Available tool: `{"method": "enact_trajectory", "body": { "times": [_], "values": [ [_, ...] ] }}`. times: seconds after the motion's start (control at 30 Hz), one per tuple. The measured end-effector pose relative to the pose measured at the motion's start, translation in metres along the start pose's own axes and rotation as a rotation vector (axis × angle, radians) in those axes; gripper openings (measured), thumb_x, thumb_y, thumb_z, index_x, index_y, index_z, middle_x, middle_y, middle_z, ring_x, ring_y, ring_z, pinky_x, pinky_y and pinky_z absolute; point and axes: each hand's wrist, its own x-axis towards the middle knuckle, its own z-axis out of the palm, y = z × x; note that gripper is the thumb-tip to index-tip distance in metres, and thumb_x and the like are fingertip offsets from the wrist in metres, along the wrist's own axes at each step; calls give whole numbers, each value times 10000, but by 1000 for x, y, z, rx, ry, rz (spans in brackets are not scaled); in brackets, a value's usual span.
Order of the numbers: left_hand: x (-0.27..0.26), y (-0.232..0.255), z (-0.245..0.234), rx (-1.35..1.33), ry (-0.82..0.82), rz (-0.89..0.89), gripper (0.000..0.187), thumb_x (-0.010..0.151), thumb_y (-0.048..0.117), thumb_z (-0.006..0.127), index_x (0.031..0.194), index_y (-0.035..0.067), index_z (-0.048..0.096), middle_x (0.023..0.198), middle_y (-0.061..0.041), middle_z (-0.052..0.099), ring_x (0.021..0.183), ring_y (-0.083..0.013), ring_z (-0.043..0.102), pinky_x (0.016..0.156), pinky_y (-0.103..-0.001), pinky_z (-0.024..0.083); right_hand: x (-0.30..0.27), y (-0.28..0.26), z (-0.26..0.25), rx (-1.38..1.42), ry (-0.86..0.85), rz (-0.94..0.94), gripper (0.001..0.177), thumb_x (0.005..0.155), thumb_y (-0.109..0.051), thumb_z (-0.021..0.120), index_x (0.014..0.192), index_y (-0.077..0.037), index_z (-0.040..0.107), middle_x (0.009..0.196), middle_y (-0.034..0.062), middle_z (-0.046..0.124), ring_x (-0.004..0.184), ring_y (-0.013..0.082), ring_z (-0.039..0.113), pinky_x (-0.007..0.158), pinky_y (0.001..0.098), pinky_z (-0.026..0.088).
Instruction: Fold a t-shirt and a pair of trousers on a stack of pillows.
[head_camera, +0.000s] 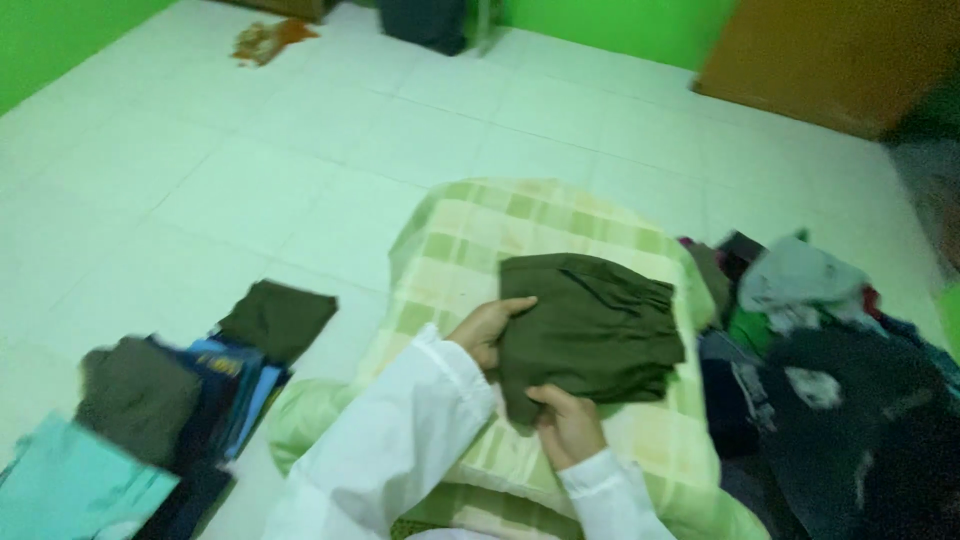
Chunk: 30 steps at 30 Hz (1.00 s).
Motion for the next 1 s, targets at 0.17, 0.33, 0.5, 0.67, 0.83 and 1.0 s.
{"method": "enact_trajectory", "body": {
  "times": [0.17,0.33,0.5,0.67,0.83,1.0],
  "values": [
    [-9,11,-60,-244,-178,114,466,1014,234,615,1364,-67,555,1303,-232,656,1146,-330,663,1068,-472,518,-27,-36,62,-238,43,126,397,742,87,646,1132,18,664,1058,115,746,914,272,708,825,450,571],
    [-99,42,-106,-395,-132,643,489,1013,260,617,1388,-46,551,1364,-211,627,1209,-344,630,1076,-487,501,-31,-66,111,-543,-72,180,336,950,-102,593,1238,72,600,1104,255,753,917,333,717,853,459,569],
    [-166,63,-164,-560,-21,969,470,1001,238,604,1392,-16,547,1418,-183,606,1288,-343,582,1123,-490,458,-3,-57,149,-846,-201,116,362,972,-143,573,1257,64,654,1160,202,775,1051,303,753,957,423,590],
    [-176,69,-245,-733,226,1178,419,1024,193,555,1398,5,548,1440,-166,588,1304,-336,571,1152,-516,443,44,-19,173,-1421,-324,-41,423,941,-266,610,1328,-112,686,1294,78,755,1225,243,707,1077,404,531],
    [-116,55,-376,-1174,372,1089,461,1035,248,493,1387,-38,573,1421,-219,590,1317,-374,555,1103,-515,452,83,13,180,-1968,-704,-834,647,1017,-488,433,1564,-145,382,1652,172,256,1524,328,163,1187,546,53],
    [-54,64,-448,-806,771,983,459,996,237,521,1401,23,539,1420,-148,588,1308,-323,550,1094,-494,457,74,12,181,-1989,-623,-803,642,1006,-531,399,1557,-203,372,1651,127,271,1541,300,170,1218,532,49]
  ]
}}
